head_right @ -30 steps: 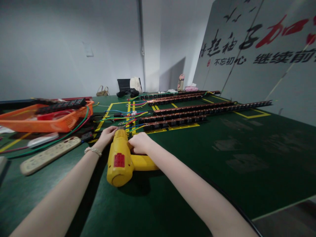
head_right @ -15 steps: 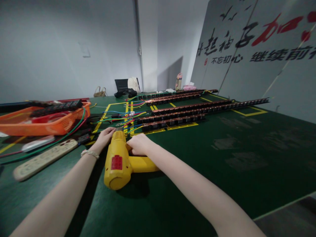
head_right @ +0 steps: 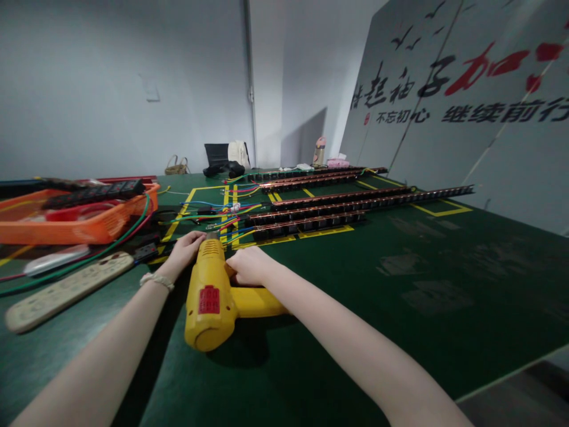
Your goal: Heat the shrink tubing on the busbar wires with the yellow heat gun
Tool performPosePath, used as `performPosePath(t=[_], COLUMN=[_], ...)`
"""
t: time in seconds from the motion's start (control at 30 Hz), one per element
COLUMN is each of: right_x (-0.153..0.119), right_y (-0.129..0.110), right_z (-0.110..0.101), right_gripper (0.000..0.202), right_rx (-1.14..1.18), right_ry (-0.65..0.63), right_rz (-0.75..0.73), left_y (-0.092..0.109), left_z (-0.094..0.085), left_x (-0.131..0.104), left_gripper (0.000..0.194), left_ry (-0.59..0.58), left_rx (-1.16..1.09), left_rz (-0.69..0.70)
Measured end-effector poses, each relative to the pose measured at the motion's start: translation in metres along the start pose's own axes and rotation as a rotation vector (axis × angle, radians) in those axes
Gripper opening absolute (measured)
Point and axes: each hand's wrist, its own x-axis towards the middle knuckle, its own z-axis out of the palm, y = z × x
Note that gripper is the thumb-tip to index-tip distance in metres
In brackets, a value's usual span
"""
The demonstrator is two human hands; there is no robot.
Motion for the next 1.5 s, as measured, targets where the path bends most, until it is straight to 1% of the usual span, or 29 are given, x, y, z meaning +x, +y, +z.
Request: performPosePath(t=[0.1,0.2,0.4,0.47,0.6,0.77,0.9,1.0,1.1,1.3,1.4,1.5], right_x=[-0.005,-0.011,-0.024,-0.029,-0.039,-0.052,-0.064,-0.071,-0.074,-0.074,-0.074,-0.074], right_y=[0.002,0.006,0.018,0.022,0.03,0.039,0.046,0.05,0.05,0.047,0.047,0.048], right_z=[-0.002,-0.003,-0.002,-0.001,0.0,-0.001,-0.001,-0.001,-0.002,-0.003,-0.002,-0.002], right_gripper=[0.021,0.022,0.022,0.023,0.022,0.019,0.018,0.017,0.016,0.017,0.017,0.017], right_rx=[-0.001,0.006,-0.024,-0.04,-0.048,-0.056,-0.07,-0.087,-0.094,-0.113,-0.127,-0.125], right_ry=[-0.028,-0.054,-0.072,-0.069,-0.055,-0.054,-0.076,-0.095,-0.093,-0.07,-0.064,-0.052], right_rz=[0.007,0.043,0.117,0.132,0.15,0.176,0.21,0.233,0.224,0.232,0.229,0.22], left_y=[0.004,0.008,0.007,0.005,0.003,0.003,0.003,0.005,0.007,-0.001,-0.005,-0.006], left_z=[0.001,0.002,0.002,0.002,0.001,0.001,0.0,0.0,0.0,0.003,0.003,0.002], left_x=[-0.003,-0.005,-0.006,-0.006,-0.007,-0.007,-0.007,-0.007,-0.008,-0.005,-0.004,-0.005], left_gripper=[0.034,0.037,0.038,0.039,0.038,0.037,0.034,0.031,0.029,0.027,0.026,0.025], left_ry=[-0.008,-0.018,-0.014,-0.017,-0.008,0.001,-0.004,0.024,0.05,-0.003,-0.025,-0.022], left_rx=[-0.016,-0.06,-0.04,-0.038,-0.027,-0.036,-0.003,0.055,0.096,0.061,0.099,0.152], left_rz=[-0.043,-0.066,-0.041,-0.035,0.021,0.024,0.053,0.101,0.138,0.102,0.119,0.146])
